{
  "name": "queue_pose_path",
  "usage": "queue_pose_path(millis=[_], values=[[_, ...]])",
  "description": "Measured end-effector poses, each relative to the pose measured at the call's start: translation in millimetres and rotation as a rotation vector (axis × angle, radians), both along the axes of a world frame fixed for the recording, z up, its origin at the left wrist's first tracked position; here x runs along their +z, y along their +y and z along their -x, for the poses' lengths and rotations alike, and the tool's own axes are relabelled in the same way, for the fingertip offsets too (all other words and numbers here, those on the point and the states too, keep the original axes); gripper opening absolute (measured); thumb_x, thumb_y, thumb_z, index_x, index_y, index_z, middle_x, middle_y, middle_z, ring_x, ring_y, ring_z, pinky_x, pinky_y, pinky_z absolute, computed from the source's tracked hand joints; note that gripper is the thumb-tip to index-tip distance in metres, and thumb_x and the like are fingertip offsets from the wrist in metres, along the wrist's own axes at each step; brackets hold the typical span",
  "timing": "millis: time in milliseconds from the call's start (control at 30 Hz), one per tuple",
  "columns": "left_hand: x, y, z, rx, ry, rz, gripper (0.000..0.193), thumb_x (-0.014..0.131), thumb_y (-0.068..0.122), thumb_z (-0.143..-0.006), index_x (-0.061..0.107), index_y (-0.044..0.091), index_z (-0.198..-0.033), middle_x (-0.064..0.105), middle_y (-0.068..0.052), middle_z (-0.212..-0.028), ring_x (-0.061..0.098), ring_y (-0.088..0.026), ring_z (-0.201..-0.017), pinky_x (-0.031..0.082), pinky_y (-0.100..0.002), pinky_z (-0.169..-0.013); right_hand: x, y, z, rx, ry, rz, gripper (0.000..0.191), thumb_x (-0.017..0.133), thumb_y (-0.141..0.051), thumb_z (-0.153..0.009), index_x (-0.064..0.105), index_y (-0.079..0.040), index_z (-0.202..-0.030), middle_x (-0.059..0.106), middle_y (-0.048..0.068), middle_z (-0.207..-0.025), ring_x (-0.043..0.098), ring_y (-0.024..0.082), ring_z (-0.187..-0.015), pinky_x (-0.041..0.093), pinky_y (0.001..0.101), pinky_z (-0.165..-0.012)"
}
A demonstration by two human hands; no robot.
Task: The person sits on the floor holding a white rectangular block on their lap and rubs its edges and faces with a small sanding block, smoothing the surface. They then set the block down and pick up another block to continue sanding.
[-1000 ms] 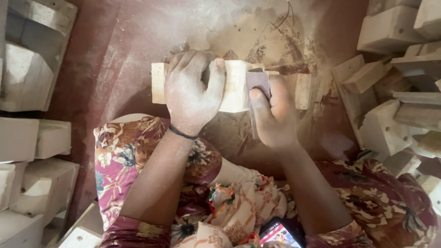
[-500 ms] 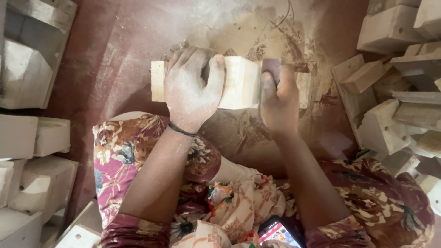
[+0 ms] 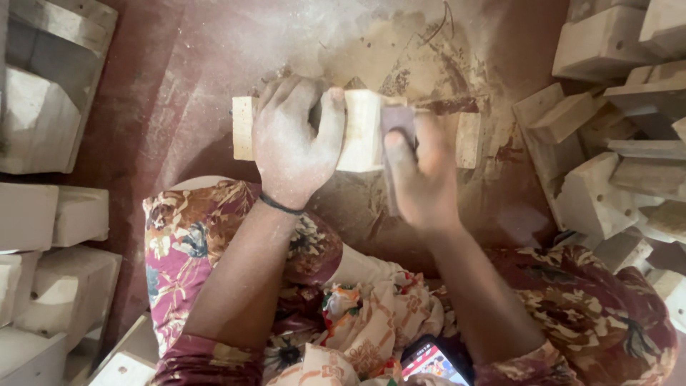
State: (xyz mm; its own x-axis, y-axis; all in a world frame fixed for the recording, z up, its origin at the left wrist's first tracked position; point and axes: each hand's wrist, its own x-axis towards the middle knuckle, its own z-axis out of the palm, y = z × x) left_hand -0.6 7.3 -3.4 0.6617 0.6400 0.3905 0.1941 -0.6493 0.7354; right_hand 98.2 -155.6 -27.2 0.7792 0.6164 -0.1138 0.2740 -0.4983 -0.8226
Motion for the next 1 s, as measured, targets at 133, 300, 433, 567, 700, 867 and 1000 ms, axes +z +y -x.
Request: queue_pose_path(millis=[133, 300, 433, 567, 700, 867, 1000], values=[[1, -1, -1, 0.003, -0.014, -0.001, 0.016, 0.065, 0.016, -0.102, 0.069, 0.004, -0.093, 0.07, -0.015, -0.094, 0.064, -0.039, -0.094, 0.049, -0.048, -0.09, 7, 4, 4, -0.061, -0.072, -0.123, 0.026, 0.05, -0.026, -0.107, 0.057, -0.002, -0.118, 0.06, 0.01, -0.105, 0.061, 0.021, -0.097, 0.053, 0.0389, -0.086], [2, -1, 0, -0.007, -0.004, -0.004, 0.013, 0.065, 0.015, -0.101, 0.07, 0.004, -0.094, 0.071, -0.014, -0.096, 0.064, -0.038, -0.095, 0.049, -0.047, -0.09, 24, 8, 13, 0.024, -0.093, -0.182, 0.032, 0.052, -0.021, -0.103, 0.057, 0.0, -0.125, 0.065, 0.011, -0.104, 0.066, 0.022, -0.093, 0.055, 0.0411, -0.085], [2, -1, -1, -0.001, -0.006, 0.007, 0.014, 0.065, 0.015, -0.101, 0.07, 0.004, -0.095, 0.07, -0.014, -0.094, 0.064, -0.037, -0.094, 0.049, -0.047, -0.089, 23, 13, 6, -0.14, 0.097, 0.004, 0.03, 0.046, -0.022, -0.103, 0.057, -0.004, -0.124, 0.063, 0.013, -0.107, 0.065, 0.024, -0.09, 0.056, 0.0409, -0.079], [1, 0, -2, 0.003, -0.008, -0.007, 0.015, 0.066, 0.016, -0.101, 0.069, 0.004, -0.094, 0.07, -0.014, -0.094, 0.064, -0.037, -0.095, 0.049, -0.047, -0.089, 18, 7, 12, -0.041, -0.128, -0.153, 0.031, 0.052, -0.019, -0.105, 0.058, 0.001, -0.128, 0.065, 0.015, -0.114, 0.066, 0.024, -0.104, 0.053, 0.0393, -0.093], [0, 0, 0, 0.003, 0.007, -0.008, 0.015, 0.066, 0.017, -0.101, 0.07, 0.004, -0.093, 0.069, -0.015, -0.093, 0.064, -0.038, -0.093, 0.048, -0.048, -0.088, 12, 4, 15, -0.027, -0.117, -0.119, 0.022, 0.053, -0.018, -0.105, 0.06, 0.0, -0.115, 0.061, 0.016, -0.11, 0.063, 0.024, -0.103, 0.052, 0.0391, -0.092], [0, 0, -1, 0.018, 0.014, -0.007, 0.016, 0.066, 0.017, -0.101, 0.07, 0.004, -0.092, 0.07, -0.015, -0.094, 0.063, -0.038, -0.094, 0.048, -0.047, -0.088, 4, 5, 13, -0.101, -0.019, -0.062, 0.023, 0.051, -0.021, -0.103, 0.06, -0.002, -0.111, 0.061, 0.011, -0.098, 0.062, 0.021, -0.089, 0.053, 0.0365, -0.081], [1, 0, -1, 0.013, 0.046, -0.004, 0.017, 0.066, 0.017, -0.101, 0.069, 0.003, -0.092, 0.069, -0.016, -0.092, 0.062, -0.039, -0.092, 0.048, -0.048, -0.087, 5, 7, 11, -0.094, -0.048, -0.039, 0.023, 0.051, -0.02, -0.1, 0.061, -0.002, -0.112, 0.061, 0.012, -0.099, 0.063, 0.022, -0.088, 0.053, 0.0361, -0.078]])
